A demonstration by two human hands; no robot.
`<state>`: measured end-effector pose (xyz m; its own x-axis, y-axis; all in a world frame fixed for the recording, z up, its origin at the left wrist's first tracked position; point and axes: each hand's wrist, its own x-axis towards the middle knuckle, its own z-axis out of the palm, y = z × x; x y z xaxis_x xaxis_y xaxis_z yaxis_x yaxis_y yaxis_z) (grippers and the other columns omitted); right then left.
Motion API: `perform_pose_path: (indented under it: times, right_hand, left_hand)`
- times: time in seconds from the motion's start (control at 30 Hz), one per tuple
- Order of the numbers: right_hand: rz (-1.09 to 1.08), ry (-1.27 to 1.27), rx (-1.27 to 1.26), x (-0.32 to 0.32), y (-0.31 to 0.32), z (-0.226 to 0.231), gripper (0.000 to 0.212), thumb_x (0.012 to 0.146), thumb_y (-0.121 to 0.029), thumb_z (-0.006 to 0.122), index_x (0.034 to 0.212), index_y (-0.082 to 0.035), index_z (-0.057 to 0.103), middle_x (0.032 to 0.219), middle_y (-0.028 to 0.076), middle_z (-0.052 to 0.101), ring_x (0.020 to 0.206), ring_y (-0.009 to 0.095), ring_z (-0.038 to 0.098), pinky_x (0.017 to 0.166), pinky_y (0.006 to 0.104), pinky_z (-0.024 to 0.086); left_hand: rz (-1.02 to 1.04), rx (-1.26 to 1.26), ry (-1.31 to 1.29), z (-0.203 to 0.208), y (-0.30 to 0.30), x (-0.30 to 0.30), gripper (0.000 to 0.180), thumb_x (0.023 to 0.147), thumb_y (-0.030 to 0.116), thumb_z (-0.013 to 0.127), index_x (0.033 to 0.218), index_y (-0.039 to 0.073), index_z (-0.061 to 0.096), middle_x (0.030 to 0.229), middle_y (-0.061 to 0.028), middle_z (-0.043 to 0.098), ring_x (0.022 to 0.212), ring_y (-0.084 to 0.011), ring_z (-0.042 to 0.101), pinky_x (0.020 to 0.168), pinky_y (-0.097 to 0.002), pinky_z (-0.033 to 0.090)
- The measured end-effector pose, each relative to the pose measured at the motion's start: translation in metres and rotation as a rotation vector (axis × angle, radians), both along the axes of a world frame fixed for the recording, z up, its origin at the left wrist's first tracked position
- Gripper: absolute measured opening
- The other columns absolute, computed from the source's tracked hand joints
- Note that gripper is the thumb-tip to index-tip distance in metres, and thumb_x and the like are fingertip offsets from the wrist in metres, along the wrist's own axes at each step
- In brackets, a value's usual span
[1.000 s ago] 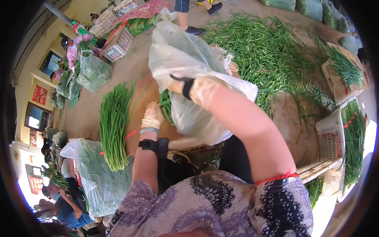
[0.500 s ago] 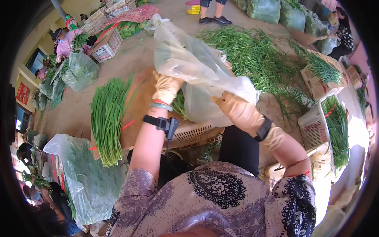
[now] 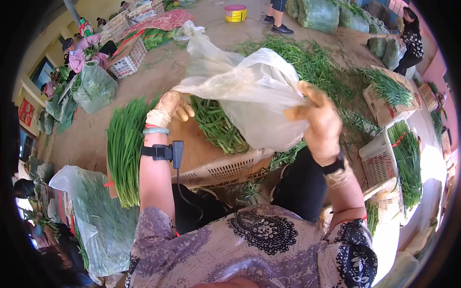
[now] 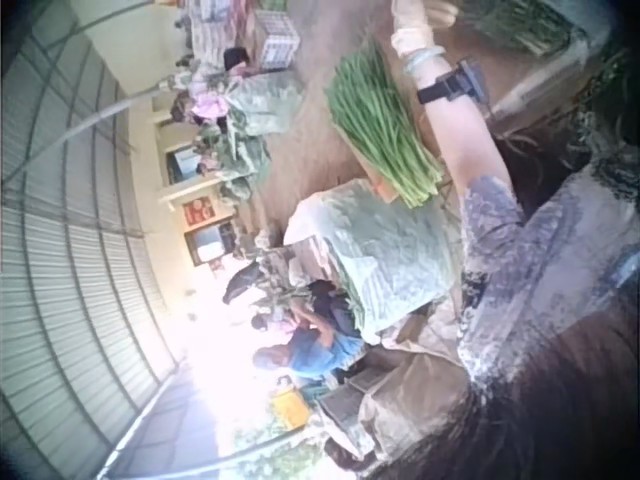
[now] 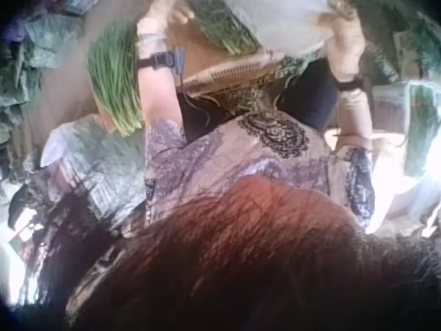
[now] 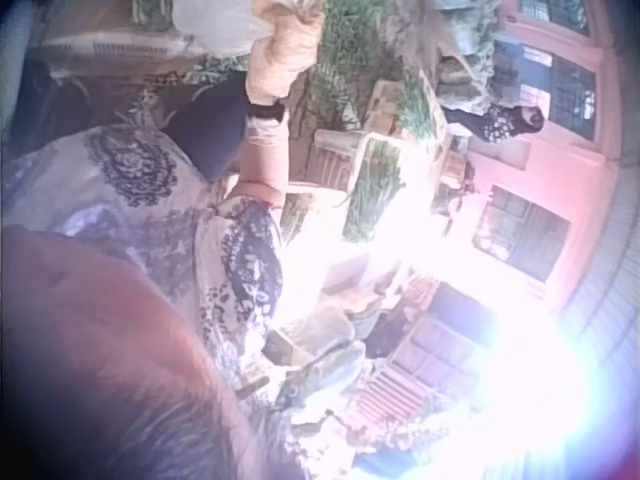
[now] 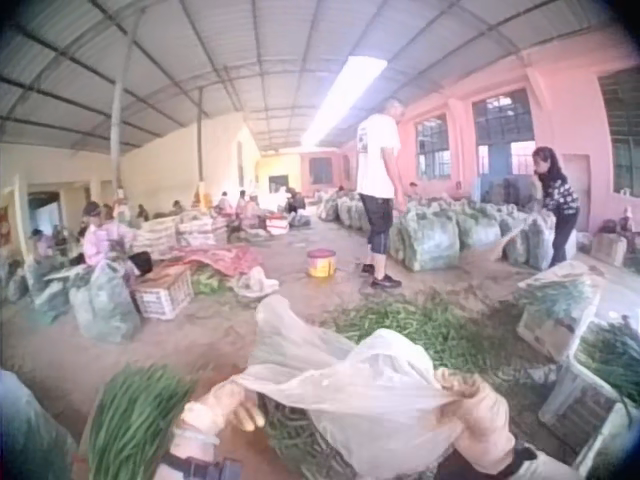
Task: The person gathers bunches of green vegetables by hand, secures them with red ties, and places the tied bundles into a large plastic bag.
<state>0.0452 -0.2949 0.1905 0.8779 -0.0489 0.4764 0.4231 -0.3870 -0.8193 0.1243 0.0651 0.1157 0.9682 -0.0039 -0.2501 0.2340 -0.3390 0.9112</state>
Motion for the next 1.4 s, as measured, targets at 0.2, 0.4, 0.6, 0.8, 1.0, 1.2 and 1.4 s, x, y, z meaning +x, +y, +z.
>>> perform_pose_path:
  times: [0.2, 0.4, 0.6, 0.8, 1.0, 1.2, 1.4]
  right_hand:
    - [0.538, 0.018, 0.434, 0.068, -0.014, -0.021, 0.023, 0.078, 0.011, 0.04, 0.081, -0.004, 0.057, 0.084, 0.004, 0.062, 0.083, 0.014, 0.057, 0.079, 0.028, 0.045]
    - [0.781, 0.218, 0.748, 0.086, 0.02, 0.006, 0.02, 0.082, 0.008, 0.043, 0.08, -0.005, 0.057, 0.085, 0.005, 0.061, 0.084, 0.015, 0.058, 0.083, 0.0269, 0.045]
    - [0.534, -0.01, 0.353, 0.119, -0.039, 0.003, 0.033, 0.079, 0.009, 0.036, 0.099, 0.001, 0.06, 0.11, 0.013, 0.062, 0.097, 0.021, 0.06, 0.092, 0.0314, 0.044]
    - [0.502, -0.357, -0.215, 0.09, -0.022, 0.047, 0.058, 0.067, 0.013, 0.025, 0.114, 0.002, 0.057, 0.111, 0.011, 0.063, 0.097, 0.013, 0.057, 0.088, 0.0257, 0.043]
    - [0.314, 0.074, -0.481, 0.253, -0.045, -0.044, 0.04, 0.079, 0.002, 0.049, 0.119, -0.002, 0.057, 0.114, 0.009, 0.061, 0.106, 0.017, 0.055, 0.093, 0.0254, 0.04]
    - [0.565, 0.545, 0.542, 0.162, -0.085, -0.032, 0.072, 0.088, -0.026, 0.058, 0.146, -0.014, 0.017, 0.141, 0.014, 0.037, 0.131, 0.022, 0.034, 0.107, 0.0328, 0.027]
    - [0.659, 0.836, 1.3, 0.145, -0.012, -0.111, 0.064, 0.086, -0.019, 0.063, 0.138, -0.002, 0.031, 0.136, 0.015, 0.04, 0.13, 0.026, 0.033, 0.109, 0.0373, 0.023]
  left_hand:
    - [0.071, -0.588, -0.635, 0.021, -0.116, 0.011, 0.025, 0.093, 0.021, 0.048, 0.102, 0.0, 0.057, 0.086, -0.0133, 0.064, 0.075, -0.0202, 0.063, 0.072, -0.031, 0.051]
    - [0.07, -0.702, -0.766, -0.023, -0.15, 0.03, 0.021, 0.089, 0.007, 0.051, 0.109, 0.005, 0.055, 0.097, -0.0074, 0.064, 0.085, -0.0147, 0.058, 0.084, -0.0274, 0.044]
    - [-0.299, 0.495, -0.712, -0.031, -0.135, 0.036, 0.029, 0.088, 0.022, 0.055, 0.109, 0.002, 0.061, 0.112, -0.0096, 0.062, 0.104, -0.0258, 0.056, 0.09, -0.0368, 0.043]
    - [-0.668, 0.555, -0.751, 0.025, -0.109, 0.032, 0.049, 0.09, 0.039, 0.051, 0.123, 0.003, 0.051, 0.126, -0.0133, 0.053, 0.113, -0.0243, 0.052, 0.096, -0.0341, 0.041]
    - [-0.703, 0.533, -0.182, 0.028, -0.098, 0.05, 0.055, 0.075, 0.044, 0.069, 0.117, 0.01, 0.058, 0.111, -0.0135, 0.062, 0.105, -0.0268, 0.057, 0.091, -0.0346, 0.042]
    - [-0.105, 0.323, -0.38, 0.053, -0.095, 0.079, 0.023, 0.079, 0.023, 0.061, 0.092, 0.005, 0.065, 0.081, -0.0103, 0.065, 0.077, -0.0252, 0.062, 0.071, -0.0356, 0.048]
    - [0.02, 1.398, -1.009, 0.063, -0.166, 0.128, 0.026, 0.075, 0.029, 0.061, 0.085, 0.005, 0.06, 0.081, -0.0146, 0.061, 0.077, -0.0296, 0.061, 0.065, -0.0425, 0.048]
